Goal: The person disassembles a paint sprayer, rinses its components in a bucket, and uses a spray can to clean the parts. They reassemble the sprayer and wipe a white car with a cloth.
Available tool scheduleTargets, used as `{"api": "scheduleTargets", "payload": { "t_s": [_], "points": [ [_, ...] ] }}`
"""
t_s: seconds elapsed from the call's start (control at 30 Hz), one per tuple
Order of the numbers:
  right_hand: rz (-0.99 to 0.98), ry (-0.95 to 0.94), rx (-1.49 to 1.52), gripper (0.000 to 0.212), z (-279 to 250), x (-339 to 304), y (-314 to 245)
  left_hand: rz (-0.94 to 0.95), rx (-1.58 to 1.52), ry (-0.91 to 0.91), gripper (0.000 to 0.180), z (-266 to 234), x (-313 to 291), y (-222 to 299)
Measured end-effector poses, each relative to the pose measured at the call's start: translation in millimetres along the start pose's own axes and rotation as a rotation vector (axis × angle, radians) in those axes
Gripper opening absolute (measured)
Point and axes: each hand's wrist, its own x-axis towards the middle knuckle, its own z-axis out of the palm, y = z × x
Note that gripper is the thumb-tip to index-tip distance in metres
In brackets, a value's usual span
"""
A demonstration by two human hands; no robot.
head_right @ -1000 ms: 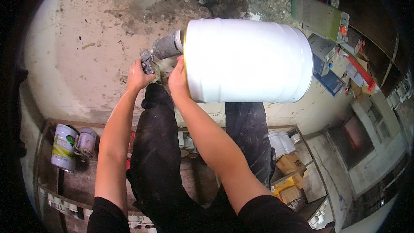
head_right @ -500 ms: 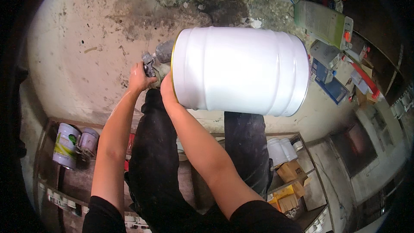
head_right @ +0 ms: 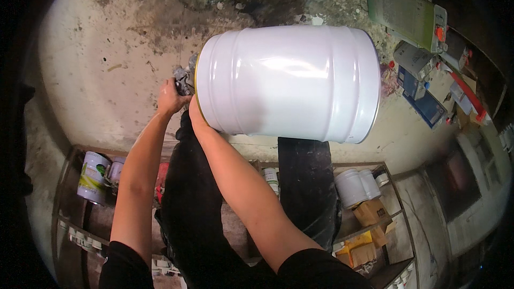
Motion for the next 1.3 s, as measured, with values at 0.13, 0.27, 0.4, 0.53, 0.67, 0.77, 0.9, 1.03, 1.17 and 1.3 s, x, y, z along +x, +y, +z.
{"api": "scheduleTargets", "payload": {
  "t_s": [0.13,0.27,0.4,0.53,0.67,0.77,0.9,1.03,1.17,1.3],
  "points": [
    [-0.061,0.081,0.011,0.036,-4.7,1.0,14.1,-0.007,0.035,0.024,0.080,-12.9,-12.3,18.2],
    [0.026,0.117,0.476,0.033,-54.4,1.7,16.0,-0.009,0.073,0.030,0.083,-37.3,-31.2,33.4],
    [0.046,0.042,1.085,0.034,-161.0,0.3,22.5,0.030,0.038,0.075,0.092,-69.6,-63.3,43.5],
    [0.314,0.034,1.436,0.037,-270.0,20.2,28.2,0.141,-0.121,0.211,0.088,-85.5,-92.6,80.7],
    [0.604,0.139,1.707,0.031,-360.6,55.8,72.4,0.246,-0.187,0.212,0.082,-94.9,-108.0,152.0],
    [0.750,0.273,1.707,0.032,-413.1,102.7,143.8,0.130,-0.593,-0.169,0.081,-105.7,-117.2,219.5],
    [0.811,0.193,1.618,0.028,-445.2,146.9,254.4,0.238,-0.776,-0.330,0.085,-126.0,-140.8,305.6],
    [0.960,0.403,1.681,0.025,-420.7,186.5,306.1,0.422,-0.705,-0.383,0.084,-166.4,-153.1,359.8],
    [1.017,0.434,1.835,0.025,-406.2,214.1,352.2,0.384,-0.573,-0.402,0.089,-227.6,-165.6,394.7],
    [0.896,0.331,1.984,0.021,-371.2,214.9,383.6,0.370,-0.536,-0.386,0.086,-297.2,-199.0,420.3]
  ]
}}
